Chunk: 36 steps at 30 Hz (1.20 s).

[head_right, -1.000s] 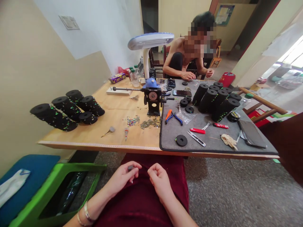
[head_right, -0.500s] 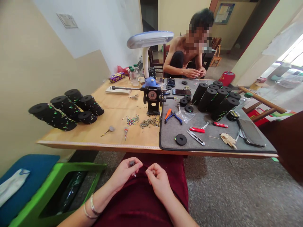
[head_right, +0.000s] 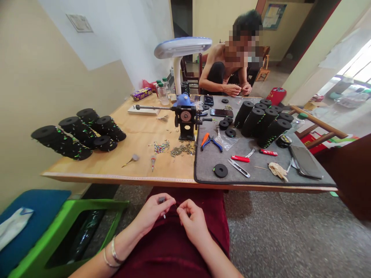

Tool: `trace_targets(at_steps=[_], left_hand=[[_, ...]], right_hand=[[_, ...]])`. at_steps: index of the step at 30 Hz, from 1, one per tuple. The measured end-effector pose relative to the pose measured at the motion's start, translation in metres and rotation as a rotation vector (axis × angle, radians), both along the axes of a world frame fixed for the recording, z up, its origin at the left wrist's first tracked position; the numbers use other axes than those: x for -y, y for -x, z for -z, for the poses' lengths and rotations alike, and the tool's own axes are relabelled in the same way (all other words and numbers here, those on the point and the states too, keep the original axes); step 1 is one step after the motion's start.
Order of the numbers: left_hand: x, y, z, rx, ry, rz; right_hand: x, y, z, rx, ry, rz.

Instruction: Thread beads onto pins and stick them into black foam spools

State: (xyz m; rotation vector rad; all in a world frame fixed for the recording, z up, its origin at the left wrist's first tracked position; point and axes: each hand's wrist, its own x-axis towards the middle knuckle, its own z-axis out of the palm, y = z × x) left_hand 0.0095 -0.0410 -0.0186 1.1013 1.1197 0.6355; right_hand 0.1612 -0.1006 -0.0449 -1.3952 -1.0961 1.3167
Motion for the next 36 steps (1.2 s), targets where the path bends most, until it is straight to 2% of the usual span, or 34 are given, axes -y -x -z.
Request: trace_targets(at_steps=[5, 8, 13, 17, 22, 24, 28, 33, 36], left_hand=[[-0.001, 0.000, -0.006, -0.113, -0.166, 0.050], [0.002, -0.002, -0.013, -0.176, -0.290, 0.087], [0.004, -0.005, -0.016, -0.306, -0.462, 0.119], [-0.001, -0.004, -0.016, -0.376, -0.535, 0.151], [-0.029, 0.001, -0.027, -0.488, -0.727, 0.096], [-0.044, 0.002, -0.031, -0.580, -0.806, 0.062], [-0.072, -0.005, -0.031, -0.805, -0.901, 0.079], [-0.086, -0.006, -0.030, -0.860, -0.977, 0.063], [-0.090, 0.013, -0.038, -0.864, -1.050, -0.063]], right_hand=[[-0.005, -0.005, -0.003, -0.320, 0.148, -0.013], [-0.010, -0.007, -0.009, -0.409, 0.161, -0.012], [-0.015, -0.006, -0.017, -0.186, 0.097, -0.102], [-0.015, -0.005, -0.015, 0.006, 0.038, -0.097], [-0.018, -0.007, -0.009, -0.066, 0.002, 0.022], [-0.018, -0.008, -0.007, -0.137, 0.026, 0.064], [-0.017, -0.009, -0.001, -0.231, 0.047, 0.121], [-0.015, -0.011, 0.009, -0.299, 0.049, 0.138], [-0.014, -0.011, 0.011, -0.319, 0.058, 0.153]])
